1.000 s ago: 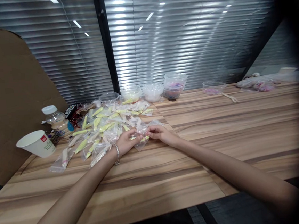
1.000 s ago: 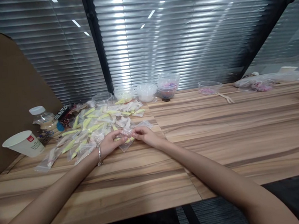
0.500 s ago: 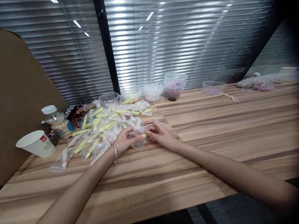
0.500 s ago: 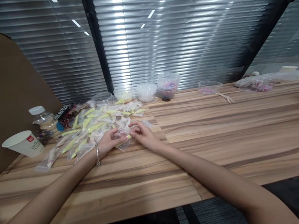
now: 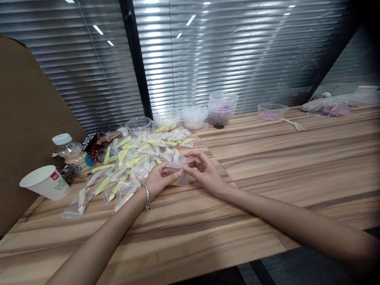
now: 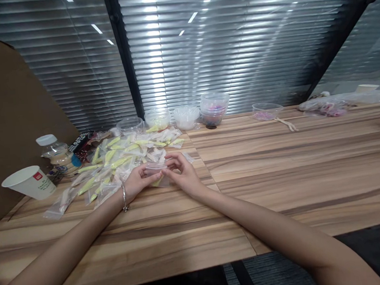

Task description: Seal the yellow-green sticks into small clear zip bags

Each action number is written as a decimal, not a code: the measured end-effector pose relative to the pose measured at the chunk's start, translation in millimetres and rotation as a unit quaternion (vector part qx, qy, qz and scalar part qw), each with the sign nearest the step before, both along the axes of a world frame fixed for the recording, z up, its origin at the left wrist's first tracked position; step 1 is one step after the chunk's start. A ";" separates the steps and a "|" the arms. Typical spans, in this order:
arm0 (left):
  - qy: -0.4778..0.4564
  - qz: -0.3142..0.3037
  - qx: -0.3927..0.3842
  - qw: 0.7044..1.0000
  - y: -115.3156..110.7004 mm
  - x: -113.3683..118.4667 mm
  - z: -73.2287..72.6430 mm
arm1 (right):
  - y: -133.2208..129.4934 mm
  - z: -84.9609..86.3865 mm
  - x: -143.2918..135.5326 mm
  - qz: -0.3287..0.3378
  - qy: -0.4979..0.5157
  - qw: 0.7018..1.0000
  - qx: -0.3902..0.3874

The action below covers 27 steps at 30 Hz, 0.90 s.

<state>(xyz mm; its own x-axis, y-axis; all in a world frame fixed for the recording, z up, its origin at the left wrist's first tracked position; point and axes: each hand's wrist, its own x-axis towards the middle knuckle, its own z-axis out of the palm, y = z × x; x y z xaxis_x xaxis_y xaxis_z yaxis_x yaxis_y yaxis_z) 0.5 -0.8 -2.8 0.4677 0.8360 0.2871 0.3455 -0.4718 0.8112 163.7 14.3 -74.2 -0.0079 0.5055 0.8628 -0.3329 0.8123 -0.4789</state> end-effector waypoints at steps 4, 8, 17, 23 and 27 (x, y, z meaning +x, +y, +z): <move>0.019 -0.011 0.009 1.000 -1.8 2.7 -2.1 | -4.1 0.1 0.7 -0.035 -0.007 0.999 0.019; 0.052 0.010 0.047 0.997 -1.1 2.8 -1.8 | -4.8 0.1 0.2 -0.048 -0.006 0.998 0.037; 0.026 0.016 0.052 0.998 -2.5 0.8 0.4 | -1.5 -2.1 0.9 -0.111 -0.022 0.993 0.044; 0.014 0.024 0.052 0.998 -2.8 1.0 1.3 | 1.5 -2.9 -0.9 -0.098 -0.013 0.994 0.050; -0.001 0.035 0.067 0.997 -0.3 -0.2 1.0 | -0.2 -1.5 -1.0 -0.033 -0.014 0.999 0.022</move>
